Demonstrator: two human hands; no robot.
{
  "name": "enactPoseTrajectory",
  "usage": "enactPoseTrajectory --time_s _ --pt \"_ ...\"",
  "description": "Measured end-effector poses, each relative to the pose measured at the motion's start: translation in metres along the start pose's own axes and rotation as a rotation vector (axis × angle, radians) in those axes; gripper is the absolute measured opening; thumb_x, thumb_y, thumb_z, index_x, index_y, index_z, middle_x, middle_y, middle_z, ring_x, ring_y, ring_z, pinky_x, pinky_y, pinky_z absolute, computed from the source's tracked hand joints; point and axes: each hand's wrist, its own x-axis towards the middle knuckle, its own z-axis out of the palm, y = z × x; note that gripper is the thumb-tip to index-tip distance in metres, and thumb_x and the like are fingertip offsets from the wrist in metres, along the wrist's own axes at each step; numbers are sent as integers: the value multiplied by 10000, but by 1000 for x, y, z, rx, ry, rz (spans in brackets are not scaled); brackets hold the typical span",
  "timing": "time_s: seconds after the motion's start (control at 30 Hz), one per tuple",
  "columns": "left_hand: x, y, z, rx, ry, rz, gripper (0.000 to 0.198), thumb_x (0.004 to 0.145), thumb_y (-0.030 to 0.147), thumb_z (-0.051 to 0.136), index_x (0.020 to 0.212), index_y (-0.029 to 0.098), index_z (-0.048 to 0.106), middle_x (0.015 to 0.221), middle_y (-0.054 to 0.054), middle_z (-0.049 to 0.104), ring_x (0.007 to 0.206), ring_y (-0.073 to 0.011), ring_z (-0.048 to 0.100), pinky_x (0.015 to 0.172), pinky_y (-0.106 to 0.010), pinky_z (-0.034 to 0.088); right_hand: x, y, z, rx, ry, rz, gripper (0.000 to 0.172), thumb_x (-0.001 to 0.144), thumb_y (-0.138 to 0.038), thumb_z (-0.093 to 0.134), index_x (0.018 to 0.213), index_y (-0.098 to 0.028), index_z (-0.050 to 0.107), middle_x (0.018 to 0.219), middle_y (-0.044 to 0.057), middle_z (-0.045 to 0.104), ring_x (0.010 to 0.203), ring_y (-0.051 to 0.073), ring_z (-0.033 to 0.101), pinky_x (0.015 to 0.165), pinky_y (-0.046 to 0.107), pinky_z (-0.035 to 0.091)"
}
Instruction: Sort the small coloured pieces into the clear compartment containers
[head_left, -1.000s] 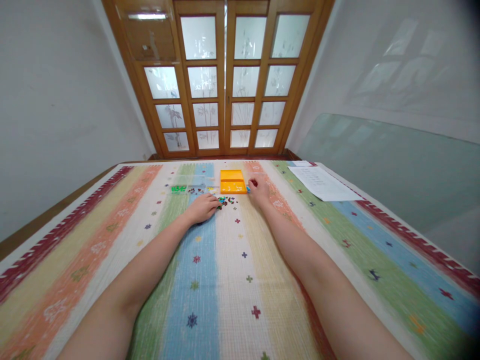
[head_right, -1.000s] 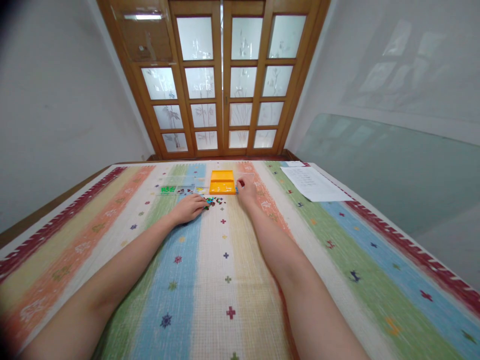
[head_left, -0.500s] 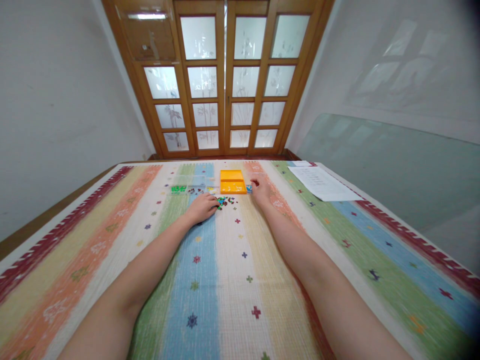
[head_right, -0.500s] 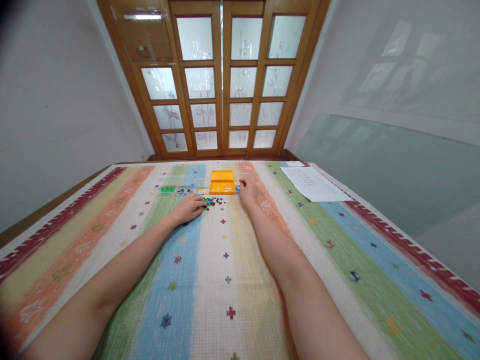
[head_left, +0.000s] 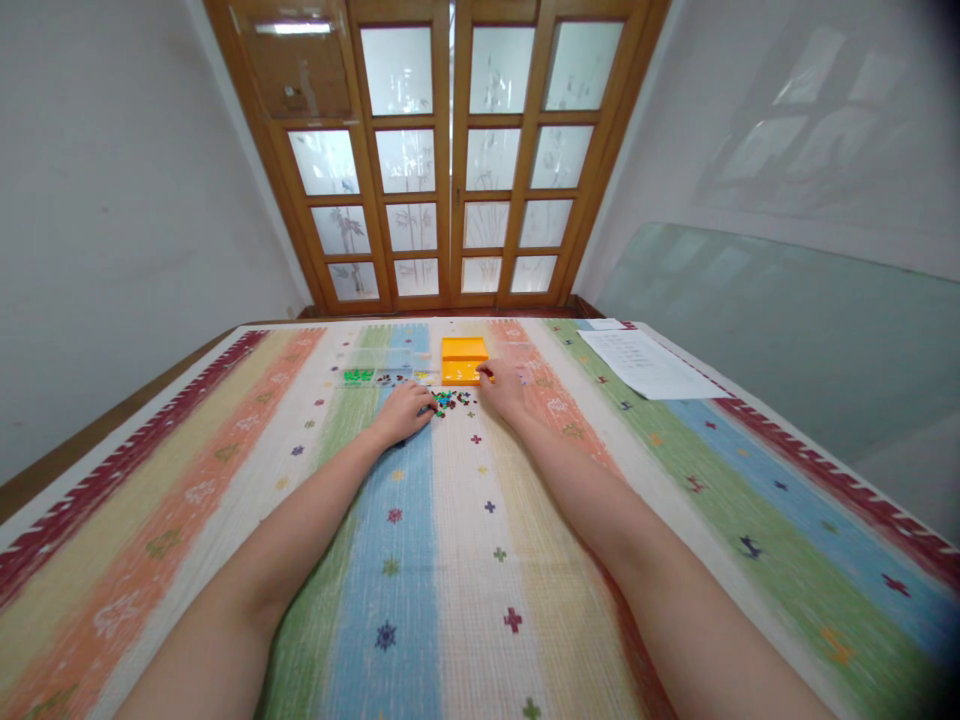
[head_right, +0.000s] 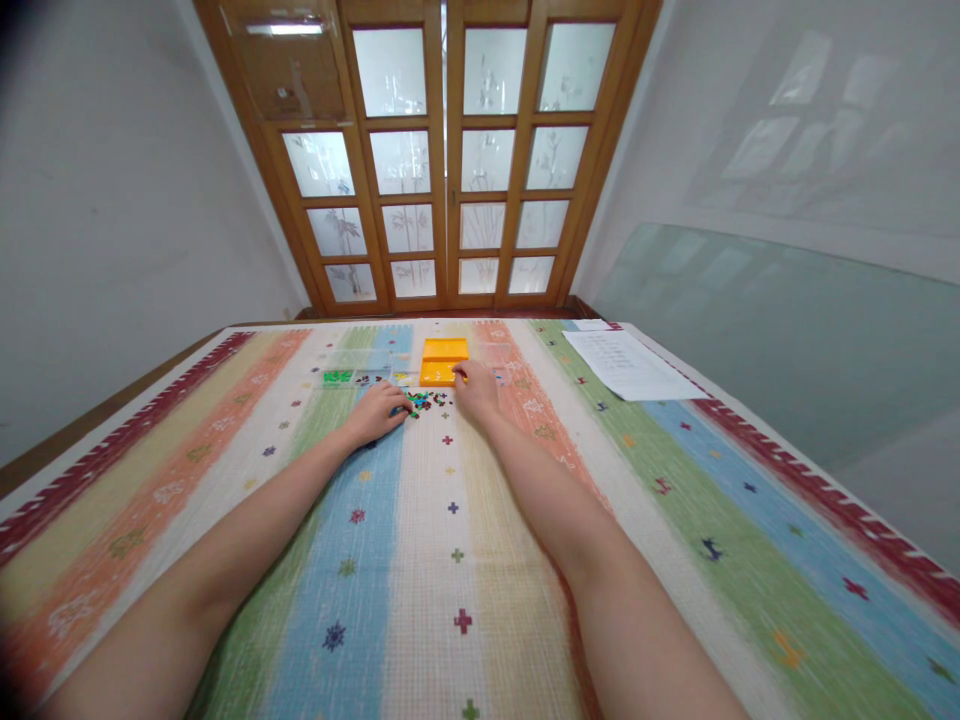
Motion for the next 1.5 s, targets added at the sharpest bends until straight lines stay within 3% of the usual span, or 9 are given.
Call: enactPoseTrajectory --time_s 0.2,0.43,0.67,0.9,1.07,1.23,1.5 --pt "1 -2 -1 -23 34 -43 175 947 253 610 1013 238 772 1052 -63 767 1026 -262 637 974 -426 470 -2 -6 5 4 -64 -105 223 888 -95 577 965 -197 760 994 85 749 954 248 645 901 368 479" --pt "-4 -30 0 -186 158 -278 185 912 260 606 1021 229 752 967 -44 773 879 -224 682 859 -366 516 -3 -4 6 31 -88 -116 234 890 -85 582 974 -213 759 1005 71 751 952 240 653 902 361 486" --pt "-11 -67 6 -329 406 -535 152 871 252 610 981 204 704 869 -29 728 772 -199 652 774 -326 514 -4 -2 9 32 -109 -136 215 898 -93 592 981 -208 754 1011 72 752 948 235 656 892 352 491" --pt "-16 -94 8 -433 598 -691 166 878 298 614 972 190 699 901 -48 729 843 -205 678 870 -344 554 -4 -3 9 37 -128 -139 220 890 -98 590 981 -212 755 1015 70 757 962 234 660 906 358 493" --pt "-16 -105 12 -570 616 -789 255 873 301 624 1069 165 714 973 -83 760 809 -202 696 810 -345 588 -4 -1 10 32 -138 -142 215 889 -98 593 979 -210 754 1012 71 757 959 235 662 903 354 488" --pt "-17 -106 15 -581 603 -771 339 894 286 603 1191 168 718 1080 -91 772 752 -180 687 805 -339 583 -4 -2 9 8 -150 -147 217 900 -93 593 992 -206 754 1015 70 757 959 237 655 897 352 482" --pt "-17 -89 8 -371 457 -657 221 894 248 592 1006 210 778 1006 -53 790 862 -224 701 907 -366 546 -11 -38 6 -95 -312 -365 172 993 -208 616 1070 -214 770 1040 104 726 1022 263 615 936 391 457"
